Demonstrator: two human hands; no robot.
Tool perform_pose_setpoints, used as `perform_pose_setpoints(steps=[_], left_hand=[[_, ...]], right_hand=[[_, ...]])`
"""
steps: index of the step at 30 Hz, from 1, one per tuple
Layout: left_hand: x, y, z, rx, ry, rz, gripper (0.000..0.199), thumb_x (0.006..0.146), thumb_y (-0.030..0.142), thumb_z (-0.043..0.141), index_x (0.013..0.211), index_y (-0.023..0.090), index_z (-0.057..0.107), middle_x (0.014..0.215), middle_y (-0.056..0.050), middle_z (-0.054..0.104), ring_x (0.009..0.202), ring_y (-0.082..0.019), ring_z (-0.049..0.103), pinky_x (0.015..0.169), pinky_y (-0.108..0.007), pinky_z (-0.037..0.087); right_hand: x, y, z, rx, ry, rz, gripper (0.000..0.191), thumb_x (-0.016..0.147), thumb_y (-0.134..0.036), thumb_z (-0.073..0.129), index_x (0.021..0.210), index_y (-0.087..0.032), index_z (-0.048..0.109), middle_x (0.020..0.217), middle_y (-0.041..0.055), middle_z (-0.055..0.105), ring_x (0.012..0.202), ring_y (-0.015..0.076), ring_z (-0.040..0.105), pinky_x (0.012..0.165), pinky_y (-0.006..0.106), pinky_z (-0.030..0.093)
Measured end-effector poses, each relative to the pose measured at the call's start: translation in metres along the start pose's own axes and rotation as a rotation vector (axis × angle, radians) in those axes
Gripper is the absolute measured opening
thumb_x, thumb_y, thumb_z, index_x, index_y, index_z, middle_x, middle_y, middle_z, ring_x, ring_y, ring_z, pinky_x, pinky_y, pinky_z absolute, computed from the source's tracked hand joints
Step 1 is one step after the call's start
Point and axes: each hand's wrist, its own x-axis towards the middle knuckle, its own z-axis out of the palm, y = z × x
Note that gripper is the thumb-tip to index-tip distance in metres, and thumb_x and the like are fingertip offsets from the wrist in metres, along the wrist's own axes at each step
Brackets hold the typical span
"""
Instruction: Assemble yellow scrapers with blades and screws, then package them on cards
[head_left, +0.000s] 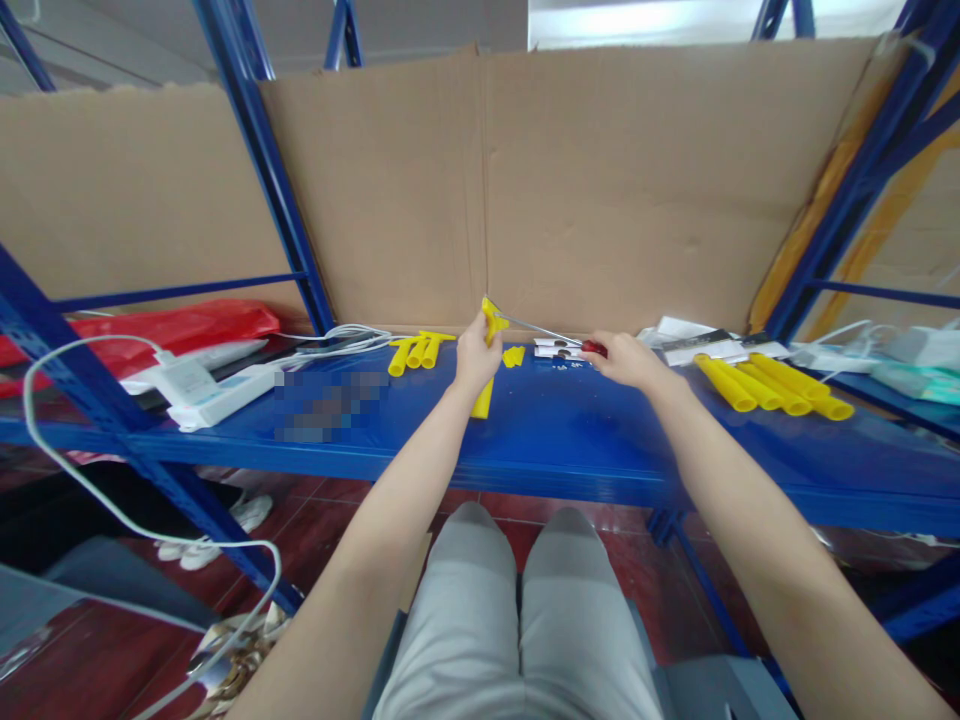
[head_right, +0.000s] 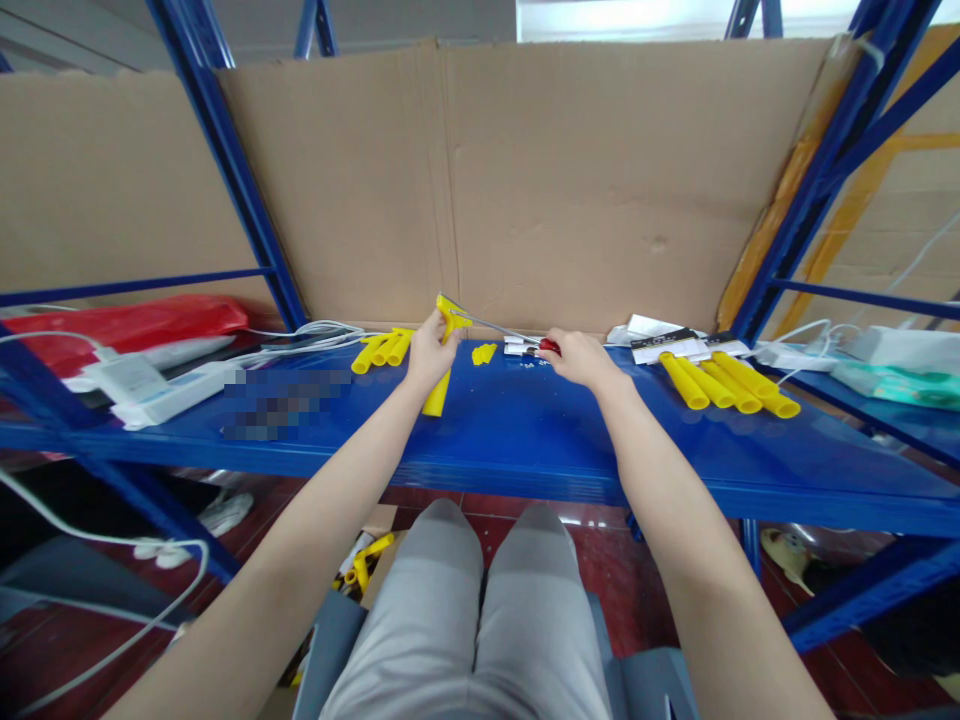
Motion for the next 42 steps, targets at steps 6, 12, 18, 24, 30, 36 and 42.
perform_pose_setpoints(steps=[6, 12, 18, 24, 30, 36, 42], left_hand=[[-0.003, 0.010, 0.005, -0.298, 0.017, -0.333, 0.029, 0.073, 0.005, 0.058, 0.100, 0.014, 0.065, 0.099, -0.006, 0.071, 0.078, -0.018, 0.069, 0.068, -0.027, 0.055], [0.001, 0.013, -0.002, -0.543, 0.089, -0.713, 0.030, 0.072, 0.002, 0.056, 0.098, 0.014, 0.064, 0.081, -0.005, 0.069, 0.060, -0.015, 0.065, 0.052, -0.022, 0.049], [0.005, 0.020, -0.004, -0.662, 0.057, -1.016, 0.028, 0.082, 0.003, 0.051, 0.108, 0.006, 0.059, 0.071, -0.009, 0.068, 0.049, -0.014, 0.060, 0.044, -0.021, 0.046], [0.005, 0.018, -0.003, -0.661, 0.042, -1.042, 0.025, 0.082, 0.003, 0.048, 0.104, 0.008, 0.059, 0.064, -0.006, 0.064, 0.044, -0.013, 0.056, 0.043, -0.021, 0.044], [0.005, 0.010, 0.000, -0.565, 0.049, -1.006, 0.017, 0.076, 0.002, 0.049, 0.087, 0.012, 0.058, 0.056, -0.001, 0.053, 0.042, -0.012, 0.048, 0.044, -0.021, 0.041], [0.005, 0.002, 0.002, -0.459, 0.036, -0.893, 0.029, 0.060, -0.009, 0.050, 0.074, 0.015, 0.058, 0.054, 0.005, 0.049, 0.049, -0.010, 0.048, 0.057, -0.023, 0.046], [-0.005, -0.001, 0.005, -0.168, -0.067, -0.666, 0.038, 0.054, -0.008, 0.054, 0.079, 0.016, 0.069, 0.060, 0.000, 0.062, 0.070, -0.022, 0.065, 0.068, -0.031, 0.051]], right_hand=[[0.001, 0.004, 0.003, -0.005, -0.018, 0.020, 0.029, 0.093, -0.036, 0.047, 0.107, -0.018, 0.065, 0.102, 0.0117, 0.073, 0.091, 0.0233, 0.065, 0.072, 0.028, 0.043], [0.003, 0.016, 0.005, -0.025, -0.096, 0.057, 0.030, 0.092, -0.032, 0.047, 0.107, -0.015, 0.066, 0.102, 0.0134, 0.073, 0.090, 0.0228, 0.066, 0.072, 0.027, 0.043], [0.004, 0.031, 0.012, -0.092, -0.284, 0.136, 0.030, 0.089, -0.029, 0.050, 0.110, -0.015, 0.067, 0.102, 0.0127, 0.073, 0.091, 0.0231, 0.066, 0.073, 0.027, 0.045], [0.003, 0.038, 0.013, -0.093, -0.439, 0.154, 0.031, 0.087, -0.028, 0.052, 0.111, -0.016, 0.069, 0.104, 0.0118, 0.073, 0.091, 0.0228, 0.067, 0.073, 0.027, 0.047], [0.003, 0.050, 0.019, -0.115, -0.480, 0.174, 0.030, 0.084, -0.027, 0.056, 0.107, -0.017, 0.072, 0.101, 0.0108, 0.074, 0.090, 0.0228, 0.068, 0.074, 0.027, 0.049], [0.003, 0.056, 0.023, -0.089, -0.463, 0.200, 0.024, 0.081, -0.024, 0.060, 0.100, -0.018, 0.074, 0.099, 0.0101, 0.074, 0.088, 0.0226, 0.069, 0.073, 0.028, 0.050], [0.003, 0.062, 0.027, -0.091, -0.473, 0.198, 0.024, 0.080, -0.025, 0.061, 0.100, -0.019, 0.074, 0.095, 0.0079, 0.074, 0.084, 0.0205, 0.069, 0.070, 0.027, 0.049]])
